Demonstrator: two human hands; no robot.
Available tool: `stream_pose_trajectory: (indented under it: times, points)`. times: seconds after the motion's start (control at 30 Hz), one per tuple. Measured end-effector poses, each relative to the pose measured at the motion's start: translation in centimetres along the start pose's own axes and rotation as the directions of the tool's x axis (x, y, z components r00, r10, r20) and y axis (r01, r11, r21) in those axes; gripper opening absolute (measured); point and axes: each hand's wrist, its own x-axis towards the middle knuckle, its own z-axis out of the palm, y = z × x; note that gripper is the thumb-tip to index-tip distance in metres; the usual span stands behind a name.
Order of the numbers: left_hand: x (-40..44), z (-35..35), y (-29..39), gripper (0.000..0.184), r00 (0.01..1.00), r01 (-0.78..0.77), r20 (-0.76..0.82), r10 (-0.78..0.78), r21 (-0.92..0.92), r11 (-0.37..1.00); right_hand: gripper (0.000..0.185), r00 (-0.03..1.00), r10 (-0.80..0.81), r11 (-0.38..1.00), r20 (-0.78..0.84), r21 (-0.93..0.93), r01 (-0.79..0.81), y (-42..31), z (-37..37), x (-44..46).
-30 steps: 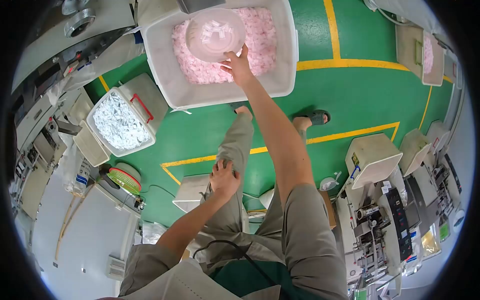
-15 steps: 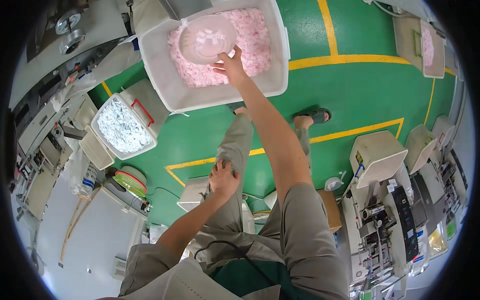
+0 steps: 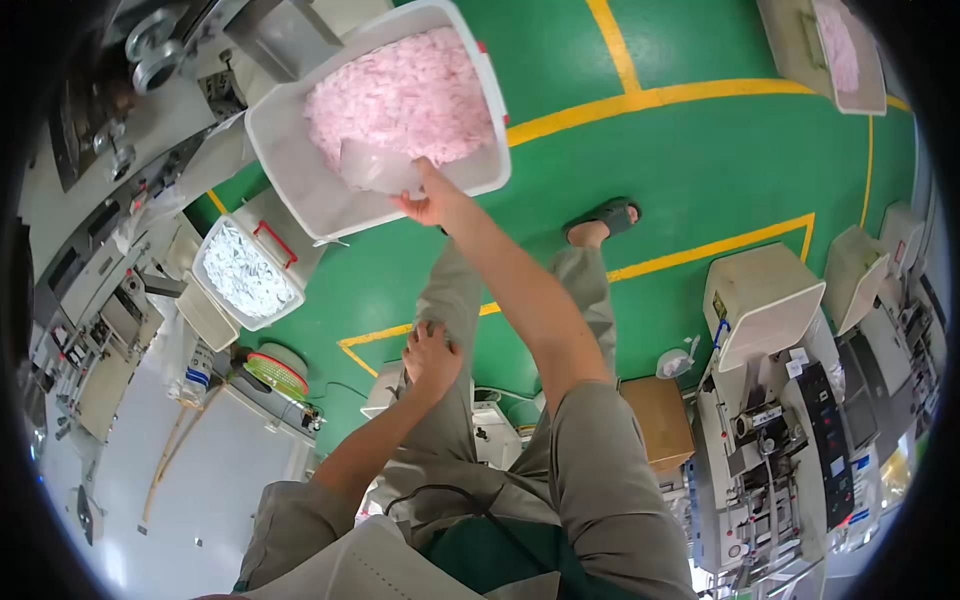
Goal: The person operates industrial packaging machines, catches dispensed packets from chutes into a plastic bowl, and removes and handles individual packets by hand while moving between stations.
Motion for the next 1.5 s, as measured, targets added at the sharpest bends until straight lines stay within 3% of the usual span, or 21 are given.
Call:
stream_pose_trajectory:
  times: [0.03, 0.13, 0.23, 0.33, 0.4, 0.47, 0.53, 0.63, 0.67, 0.73, 0.8, 0.83, 0.9, 1.03, 1.2, 1.27, 1.37, 1.47, 1.5]
  points:
    - [-0.2, 0.0, 0.9, 0.04, 1.0, 0.008, 0.009, -0.008, 0.014, 1.0, 0.053, 0.993, 0.08, 0.995, -0.086, 0.063, -0.074, 0.4, -0.9, -1.3]
    - [-0.8, 0.0, 4.0, 0.041, 0.999, 0.033, 0.023, -0.034, 0.059, 0.998, 0.04, 0.988, 0.145, 0.988, 0.046, 0.05, -0.147, 0.4, -4.7, -4.2]
    - [-1.6, 0.2, 7.8, 0.044, 0.998, 0.053, 0.03, -0.057, 0.116, 0.992, 0.033, 0.902, 0.262, 0.963, 0.343, -0.026, -0.269, 0.8, -9.6, -5.7]
    - [-2.5, 0.3, 11.9, 0.045, 0.997, 0.068, 0.03, -0.074, 0.188, 0.98, 0.033, 0.972, 0.141, 0.975, 0.19, -0.197, -0.103, 0.4, -12.8, -13.1]
    - [-3.3, 0.1, 15.0, 0.046, 0.997, 0.069, 0.018, -0.075, 0.227, 0.971, 0.028, 0.957, 0.108, 0.956, 0.27, -0.294, -0.025, -0.8, -16.3, -18.5]
    - [-3.9, 0.3, 18.0, 0.048, 1.0, 0.009, -0.012, -0.007, 0.154, 0.988, 0.028, 0.948, 0.126, 0.968, 0.293, -0.244, -0.053, -3.6, -19.9, -26.6]
    - [-5.1, -1.6, 22.5, 0.048, 0.994, -0.09, -0.052, 0.091, 0.038, 0.995, 0.034, 0.916, 0.034, 0.985, 0.4, -0.168, 0.037, -6.6, -24.9, -32.0]
    - [-4.1, -4.1, 31.1, 0.042, 0.969, -0.245, -0.059, 0.239, -0.16, 0.956, 0.04, 0.912, -0.338, 0.907, 0.23, -0.177, 0.381, -12.5, -31.6, -40.5]
    - [-2.6, -4.3, 34.0, 0.037, 0.928, -0.362, -0.192, 0.318, -0.273, 0.891, 0.044, 0.866, -0.463, 0.855, 0.189, -0.163, 0.493, -14.5, -34.0, -42.5]
    - [-4.0, -11.9, 43.3, 0.034, 0.906, -0.424, -0.199, 0.375, -0.427, 0.799, 0.058, 0.784, -0.617, 0.776, -0.066, -0.217, 0.593, -19.4, -36.6, -47.8]
    - [-7.2, -20.6, 53.2, 0.031, 0.8, -0.6, -0.4, 0.448, -0.537, 0.592, 0.075, 0.68, -0.725, 0.682, -0.109, -0.253, 0.686, -24.1, -38.9, -53.2]
    - [-5.3, -23.5, 57.1, 0.03, 0.813, -0.578, -0.316, 0.488, -0.535, 0.616, 0.077, 0.637, -0.76, 0.646, -0.125, -0.248, 0.722, -26.5, -40.0, -55.1]
    - [-6.9, -30.9, 65.7, 0.029, 0.79, -0.574, -0.381, 0.48, -0.734, 0.363, 0.082, 0.55, -0.821, 0.57, -0.151, -0.237, 0.787, -31.3, -41.9, -57.7]
    - [-14.9, -47.7, 81.8, 0.031, 0.647, -0.646, -0.468, 0.602, -0.755, 0.109, 0.087, 0.508, -0.847, 0.527, -0.154, -0.129, 0.84, -41.4, -42.3, -63.9]
    - [-21.0, -63.1, 98.5, 0.045, 0.506, -0.55, -0.532, 0.679, -0.805, -0.221, 0.09, 0.515, -0.84, 0.532, -0.171, -0.079, 0.843, -55.1, -43.0, -69.4]
    - [-21.2, -68.0, 103.6, 0.048, 0.385, -0.486, -0.633, 0.671, -0.758, -0.436, 0.091, 0.508, -0.844, 0.529, -0.172, -0.11, 0.842, -61.1, -43.9, -71.0]
    - [-22.8, -73.3, 108.6, 0.052, 0.297, -0.411, -0.726, 0.62, -0.683, -0.604, 0.091, 0.482, -0.851, 0.516, -0.206, -0.168, 0.84, -68.3, -45.8, -72.7]
    - [-22.4, -76.3, 111.0, 0.047, 0.307, -0.407, -0.786, 0.536, -0.618, -0.673, 0.091, 0.489, -0.839, 0.534, -0.236, -0.191, 0.824, -74.2, -47.3, -75.4]
    - [-22.3, -76.6, 111.3, 0.036, 0.302, -0.277, -0.759, 0.577, -0.649, -0.708, 0.091, 0.484, -0.842, 0.53, -0.239, -0.191, 0.826, -76.3, -47.7, -76.1]
